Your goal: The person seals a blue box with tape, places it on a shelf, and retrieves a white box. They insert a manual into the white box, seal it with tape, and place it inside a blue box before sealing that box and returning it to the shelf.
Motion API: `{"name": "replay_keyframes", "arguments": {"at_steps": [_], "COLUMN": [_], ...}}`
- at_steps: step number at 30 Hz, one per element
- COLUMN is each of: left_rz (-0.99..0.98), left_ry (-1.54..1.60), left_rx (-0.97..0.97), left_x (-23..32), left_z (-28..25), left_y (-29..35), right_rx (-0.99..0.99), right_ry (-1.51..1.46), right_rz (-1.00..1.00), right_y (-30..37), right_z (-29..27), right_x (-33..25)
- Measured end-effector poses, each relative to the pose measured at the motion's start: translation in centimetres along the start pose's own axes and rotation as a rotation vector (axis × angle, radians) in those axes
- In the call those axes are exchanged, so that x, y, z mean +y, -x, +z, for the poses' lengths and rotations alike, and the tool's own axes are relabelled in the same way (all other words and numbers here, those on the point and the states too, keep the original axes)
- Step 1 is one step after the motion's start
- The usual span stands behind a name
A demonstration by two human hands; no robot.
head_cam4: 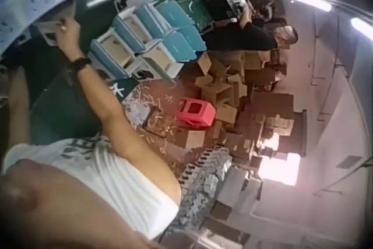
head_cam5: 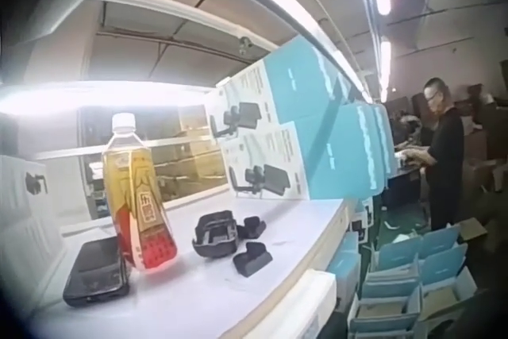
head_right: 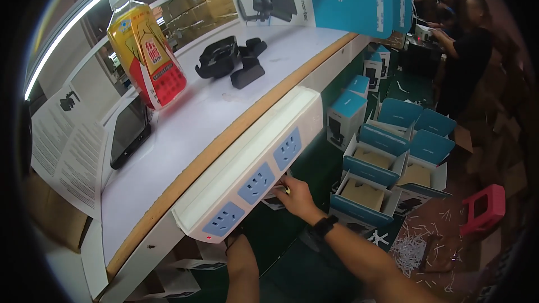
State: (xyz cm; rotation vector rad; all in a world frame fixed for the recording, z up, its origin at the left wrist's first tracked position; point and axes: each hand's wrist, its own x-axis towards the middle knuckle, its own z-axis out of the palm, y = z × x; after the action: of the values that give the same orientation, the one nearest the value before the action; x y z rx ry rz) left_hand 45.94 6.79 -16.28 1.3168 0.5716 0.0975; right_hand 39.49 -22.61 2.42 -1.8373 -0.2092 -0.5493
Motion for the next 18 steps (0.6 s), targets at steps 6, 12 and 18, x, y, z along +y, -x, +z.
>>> {"name": "replay_keyframes", "arguments": {"at_steps": [6, 12, 18], "left_rz": [0.033, 0.091, 0.18], "left_ry": [0.02, -0.04, -0.168], "left_rx": [-0.04, 0.038, 0.086], "left_x": [-2.1, -1.2, 1.8], "left_z": [3.3, -2.5, -6.8], "left_y": [3.4, 6.8, 9.3], "right_rx": [-0.05, -0.195, -0.239], "right_ry": [0.036, 0.078, 0.132], "right_rz": [0.145, 0.253, 0.399], "right_y": [7.0, 13.7, 15.9], "right_z": [-5.4, -9.3, -10.0], "right_x": [-6.0, -8.6, -9.2]}}
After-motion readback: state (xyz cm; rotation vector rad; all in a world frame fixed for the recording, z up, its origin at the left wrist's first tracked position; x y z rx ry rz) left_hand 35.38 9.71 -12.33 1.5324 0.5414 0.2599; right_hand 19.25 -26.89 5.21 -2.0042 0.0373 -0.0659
